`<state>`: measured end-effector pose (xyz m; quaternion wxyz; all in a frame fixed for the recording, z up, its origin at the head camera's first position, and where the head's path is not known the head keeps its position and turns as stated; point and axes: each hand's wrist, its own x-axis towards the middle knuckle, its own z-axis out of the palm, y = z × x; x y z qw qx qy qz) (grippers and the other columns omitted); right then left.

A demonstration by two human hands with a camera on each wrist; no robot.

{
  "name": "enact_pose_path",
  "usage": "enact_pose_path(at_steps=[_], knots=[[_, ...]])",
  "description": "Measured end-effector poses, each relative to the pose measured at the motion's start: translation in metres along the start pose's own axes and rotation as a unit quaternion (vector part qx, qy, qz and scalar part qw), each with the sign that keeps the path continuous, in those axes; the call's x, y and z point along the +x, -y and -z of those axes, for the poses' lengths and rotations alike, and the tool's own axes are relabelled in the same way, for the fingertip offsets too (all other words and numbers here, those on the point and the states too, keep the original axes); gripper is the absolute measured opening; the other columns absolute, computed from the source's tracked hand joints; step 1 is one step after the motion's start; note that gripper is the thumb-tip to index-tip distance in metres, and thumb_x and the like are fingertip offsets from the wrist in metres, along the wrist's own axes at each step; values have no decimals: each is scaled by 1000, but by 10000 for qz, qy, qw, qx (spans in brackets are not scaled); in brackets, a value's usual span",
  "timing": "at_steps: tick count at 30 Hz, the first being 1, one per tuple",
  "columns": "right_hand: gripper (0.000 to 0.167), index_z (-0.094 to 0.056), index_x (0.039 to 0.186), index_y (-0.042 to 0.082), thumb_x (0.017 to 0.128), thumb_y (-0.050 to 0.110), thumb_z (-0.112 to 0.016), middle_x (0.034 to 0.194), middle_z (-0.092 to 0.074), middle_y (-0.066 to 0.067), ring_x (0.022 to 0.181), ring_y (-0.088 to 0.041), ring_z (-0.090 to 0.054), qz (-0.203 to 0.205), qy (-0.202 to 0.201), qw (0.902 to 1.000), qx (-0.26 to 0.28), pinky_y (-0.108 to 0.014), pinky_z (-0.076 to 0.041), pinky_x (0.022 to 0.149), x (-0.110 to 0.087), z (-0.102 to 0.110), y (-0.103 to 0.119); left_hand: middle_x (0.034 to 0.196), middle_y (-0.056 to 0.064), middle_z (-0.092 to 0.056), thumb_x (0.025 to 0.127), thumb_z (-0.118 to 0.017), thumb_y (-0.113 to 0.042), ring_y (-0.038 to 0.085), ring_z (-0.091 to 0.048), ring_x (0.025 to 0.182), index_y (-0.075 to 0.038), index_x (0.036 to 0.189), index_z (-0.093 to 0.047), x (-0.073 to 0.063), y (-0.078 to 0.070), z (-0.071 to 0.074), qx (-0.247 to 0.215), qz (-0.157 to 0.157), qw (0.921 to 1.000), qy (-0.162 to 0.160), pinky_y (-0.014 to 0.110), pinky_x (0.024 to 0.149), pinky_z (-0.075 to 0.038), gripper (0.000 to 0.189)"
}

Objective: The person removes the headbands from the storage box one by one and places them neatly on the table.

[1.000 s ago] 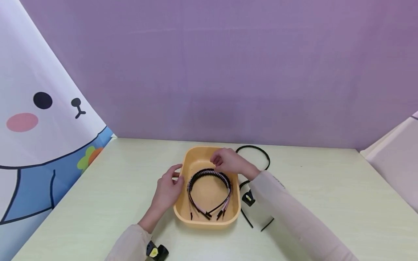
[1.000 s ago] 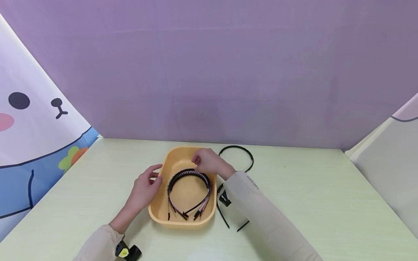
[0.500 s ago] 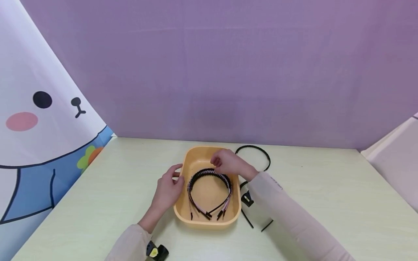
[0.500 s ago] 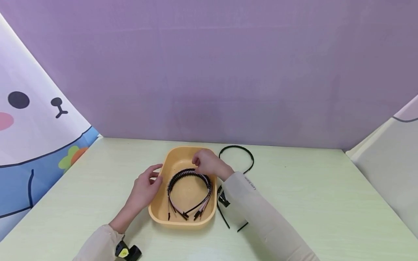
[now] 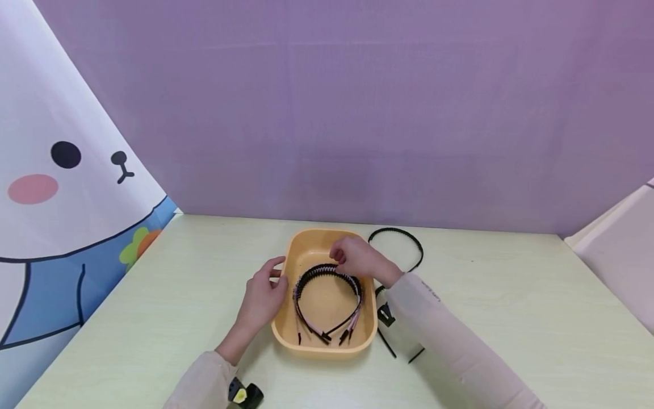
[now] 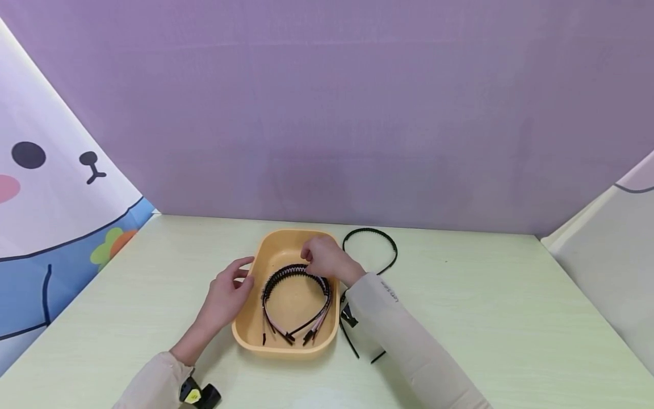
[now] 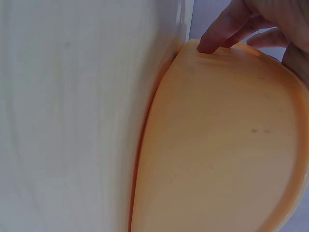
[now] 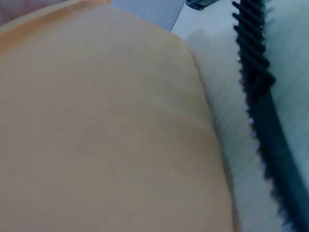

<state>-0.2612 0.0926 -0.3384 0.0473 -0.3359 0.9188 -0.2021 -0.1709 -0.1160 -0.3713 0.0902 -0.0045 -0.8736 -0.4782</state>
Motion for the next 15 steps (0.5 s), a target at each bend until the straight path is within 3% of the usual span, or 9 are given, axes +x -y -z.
enact_pose_path(at_steps=[15], knots=[[7,-71,86,8,80,5,-69,84,-70,-3,78,-15,-65,257,-285,9979,-517,-26,-52,71,1,-4,1,105,23,-65,92,-51,-8,20,-66,76,0,132,-52,-1,-3,3,0,4,10000,23,29,62,-54,41]])
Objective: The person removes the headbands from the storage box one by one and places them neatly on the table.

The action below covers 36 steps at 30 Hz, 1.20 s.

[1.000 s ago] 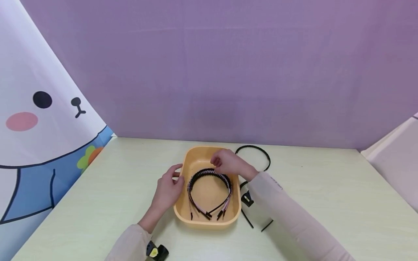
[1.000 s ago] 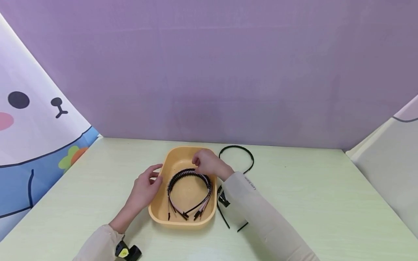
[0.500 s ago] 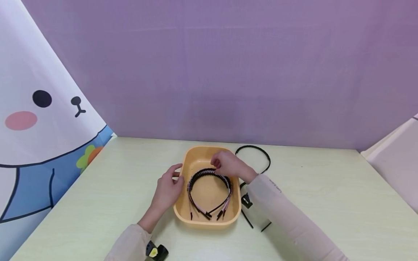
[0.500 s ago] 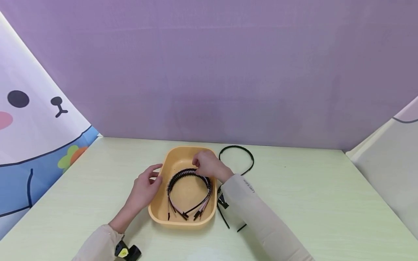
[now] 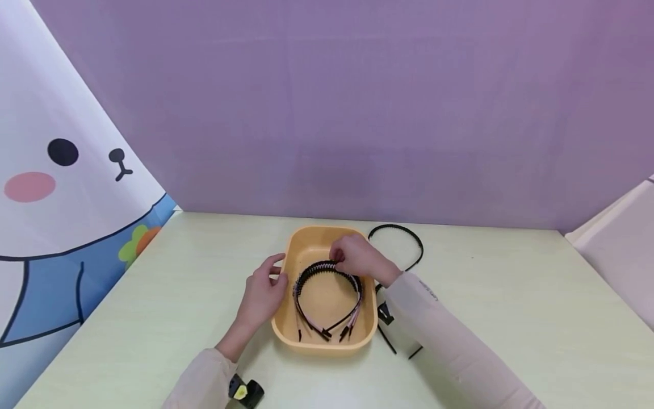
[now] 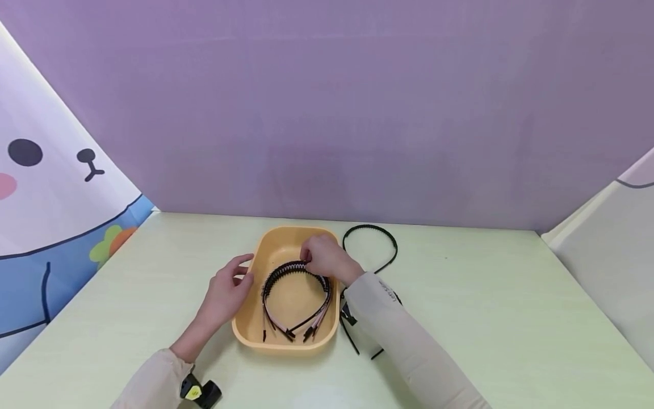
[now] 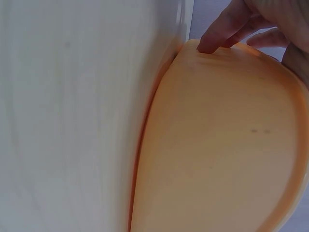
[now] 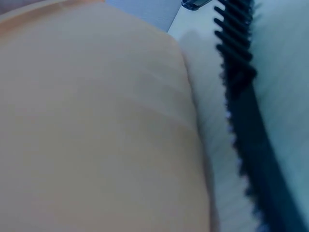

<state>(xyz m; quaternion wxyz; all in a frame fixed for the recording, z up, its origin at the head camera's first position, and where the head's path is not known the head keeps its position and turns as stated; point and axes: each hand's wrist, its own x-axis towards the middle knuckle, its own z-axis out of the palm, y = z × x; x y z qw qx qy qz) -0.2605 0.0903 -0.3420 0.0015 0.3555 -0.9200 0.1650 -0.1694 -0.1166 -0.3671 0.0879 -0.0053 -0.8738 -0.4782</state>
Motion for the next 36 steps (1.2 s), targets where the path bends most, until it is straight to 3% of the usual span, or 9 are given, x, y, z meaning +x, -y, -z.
enact_pose_path(at_steps=[36], knots=[[13,-75,87,7,80,1,-65,83,-72,-4,77,-14,-66,173,-251,9985,454,-24,-53,70,-3,2,0,106,23,-64,92,-51,-8,25,-68,83,0,134,-50,1,2,-2,-47,49,10000,22,32,66,-56,42]])
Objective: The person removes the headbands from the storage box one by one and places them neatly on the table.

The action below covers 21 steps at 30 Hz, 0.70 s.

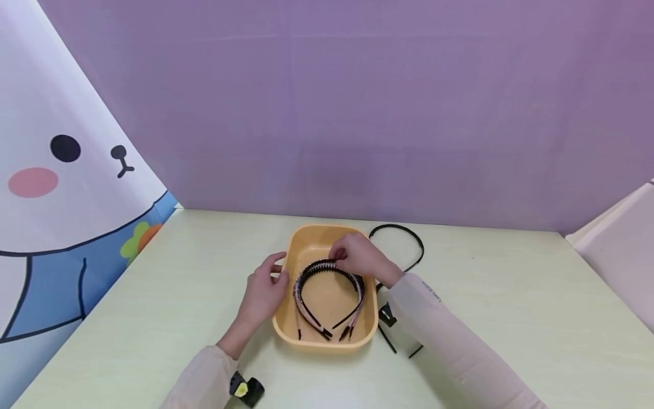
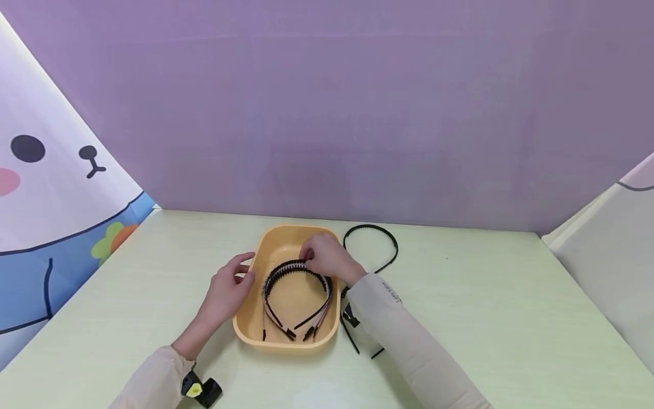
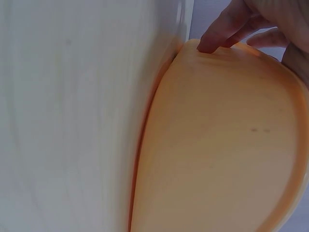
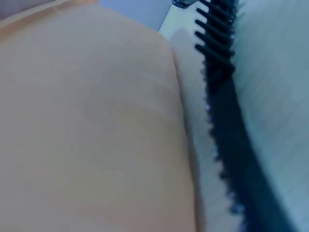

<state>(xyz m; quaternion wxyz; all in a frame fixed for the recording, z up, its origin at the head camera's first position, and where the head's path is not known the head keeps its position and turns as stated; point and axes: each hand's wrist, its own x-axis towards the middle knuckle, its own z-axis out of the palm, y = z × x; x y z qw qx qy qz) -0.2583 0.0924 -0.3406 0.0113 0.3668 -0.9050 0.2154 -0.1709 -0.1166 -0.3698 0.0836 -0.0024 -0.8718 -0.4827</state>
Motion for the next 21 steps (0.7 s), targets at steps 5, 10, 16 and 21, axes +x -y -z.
enact_pose_path(at_steps=[5,10,16,21], knots=[[15,-75,88,6,80,0,-65,84,-73,-4,76,-12,-67,180,57,9998,41,-20,-52,68,2,1,-2,106,23,-65,92,-51,-8,23,-67,81,-1,133,-51,0,0,1,53,24,10000,-36,31,65,-55,42],[15,-75,89,6,79,1,-65,85,-73,-4,77,-12,-68,176,151,9995,192,-19,-52,69,3,3,-4,106,23,-65,92,-51,-8,23,-67,82,-1,133,-51,0,-1,1,63,47,10000,-21,32,66,-55,42],[16,-75,91,8,80,3,-64,87,-74,-3,78,-11,-68,31,234,9990,367,-19,-52,69,2,7,-3,107,24,-65,92,-51,-8,25,-68,83,-1,133,-51,-1,-3,2,86,53,9999,-23,33,68,-56,42],[17,-75,93,8,80,4,-65,89,-74,-3,80,-11,-68,-65,242,9988,412,-21,-53,70,3,10,-1,106,23,-65,92,-51,-8,24,-67,81,-1,133,-51,-1,-1,2,112,52,9999,-42,32,66,-55,42]])
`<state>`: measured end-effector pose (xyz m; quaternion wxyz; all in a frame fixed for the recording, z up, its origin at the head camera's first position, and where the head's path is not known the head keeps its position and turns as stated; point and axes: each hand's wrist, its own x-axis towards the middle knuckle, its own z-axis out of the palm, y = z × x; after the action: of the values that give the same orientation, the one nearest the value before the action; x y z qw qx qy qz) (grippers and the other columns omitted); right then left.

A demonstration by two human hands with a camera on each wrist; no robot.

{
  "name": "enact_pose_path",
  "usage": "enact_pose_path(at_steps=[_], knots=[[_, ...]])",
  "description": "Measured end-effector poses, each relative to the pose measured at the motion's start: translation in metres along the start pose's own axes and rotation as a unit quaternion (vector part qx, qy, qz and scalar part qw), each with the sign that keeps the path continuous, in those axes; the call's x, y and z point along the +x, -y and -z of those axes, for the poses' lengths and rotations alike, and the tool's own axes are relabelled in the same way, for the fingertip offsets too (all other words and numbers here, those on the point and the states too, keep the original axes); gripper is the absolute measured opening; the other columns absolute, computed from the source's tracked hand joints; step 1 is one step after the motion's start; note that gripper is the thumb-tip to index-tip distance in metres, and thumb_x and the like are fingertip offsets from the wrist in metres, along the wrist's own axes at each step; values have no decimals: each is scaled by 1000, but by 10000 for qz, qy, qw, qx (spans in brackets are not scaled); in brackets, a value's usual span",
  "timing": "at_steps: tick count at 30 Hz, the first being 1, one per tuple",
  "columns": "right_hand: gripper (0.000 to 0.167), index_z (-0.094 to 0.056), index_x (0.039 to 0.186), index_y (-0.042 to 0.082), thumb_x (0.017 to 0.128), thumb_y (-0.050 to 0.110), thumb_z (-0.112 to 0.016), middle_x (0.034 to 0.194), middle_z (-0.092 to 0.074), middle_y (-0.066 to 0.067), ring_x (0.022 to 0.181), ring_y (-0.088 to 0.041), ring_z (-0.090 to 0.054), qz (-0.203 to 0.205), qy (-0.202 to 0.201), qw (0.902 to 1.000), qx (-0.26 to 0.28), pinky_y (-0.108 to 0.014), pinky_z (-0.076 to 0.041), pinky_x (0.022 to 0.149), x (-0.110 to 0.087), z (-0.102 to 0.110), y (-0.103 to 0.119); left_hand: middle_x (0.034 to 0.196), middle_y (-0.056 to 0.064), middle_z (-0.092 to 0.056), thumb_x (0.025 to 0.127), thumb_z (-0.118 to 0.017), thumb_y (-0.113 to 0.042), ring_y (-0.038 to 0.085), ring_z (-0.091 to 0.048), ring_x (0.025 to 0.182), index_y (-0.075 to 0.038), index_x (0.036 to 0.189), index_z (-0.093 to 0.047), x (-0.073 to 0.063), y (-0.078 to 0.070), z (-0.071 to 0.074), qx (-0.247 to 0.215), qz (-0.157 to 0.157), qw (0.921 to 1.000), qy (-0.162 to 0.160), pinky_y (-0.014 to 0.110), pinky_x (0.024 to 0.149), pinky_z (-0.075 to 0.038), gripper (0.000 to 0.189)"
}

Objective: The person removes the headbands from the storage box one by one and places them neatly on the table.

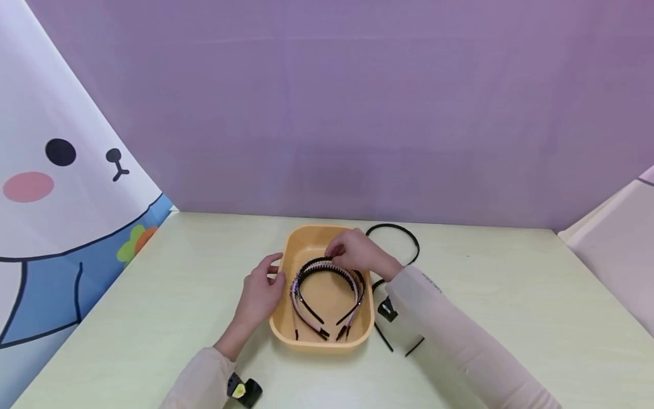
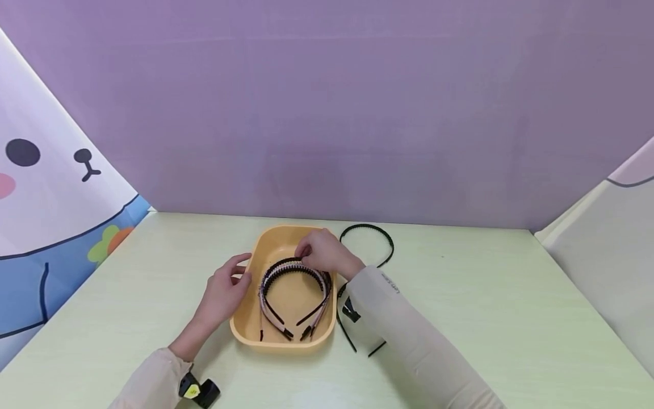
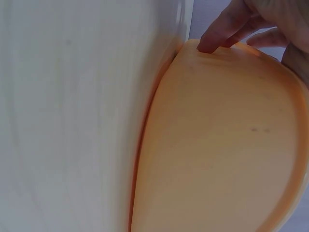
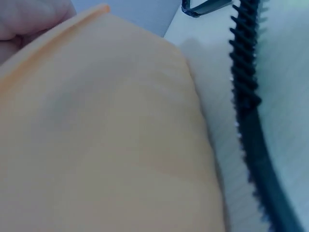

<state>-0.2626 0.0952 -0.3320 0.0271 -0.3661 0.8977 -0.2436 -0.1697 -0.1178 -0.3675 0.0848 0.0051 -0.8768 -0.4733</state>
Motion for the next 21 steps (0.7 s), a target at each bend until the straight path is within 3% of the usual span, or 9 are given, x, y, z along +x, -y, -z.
enact_pose_path(at_steps=[10,21], knots=[[17,-75,93,6,81,2,-63,90,-74,-5,80,-13,-68,-132,1,9998,145,-24,-54,72,-1,10,6,106,23,-65,92,-51,-8,23,-67,80,0,133,-51,2,3,0,-58,-44,10000,8,31,64,-55,41],[13,-74,94,4,83,4,-67,92,-73,-8,82,-15,-69,-171,-8,9984,530,-23,-55,72,-5,17,-2,105,23,-65,92,-51,-8,21,-67,77,0,132,-51,4,3,-2,-13,-49,10000,-18,30,63,-54,41]])
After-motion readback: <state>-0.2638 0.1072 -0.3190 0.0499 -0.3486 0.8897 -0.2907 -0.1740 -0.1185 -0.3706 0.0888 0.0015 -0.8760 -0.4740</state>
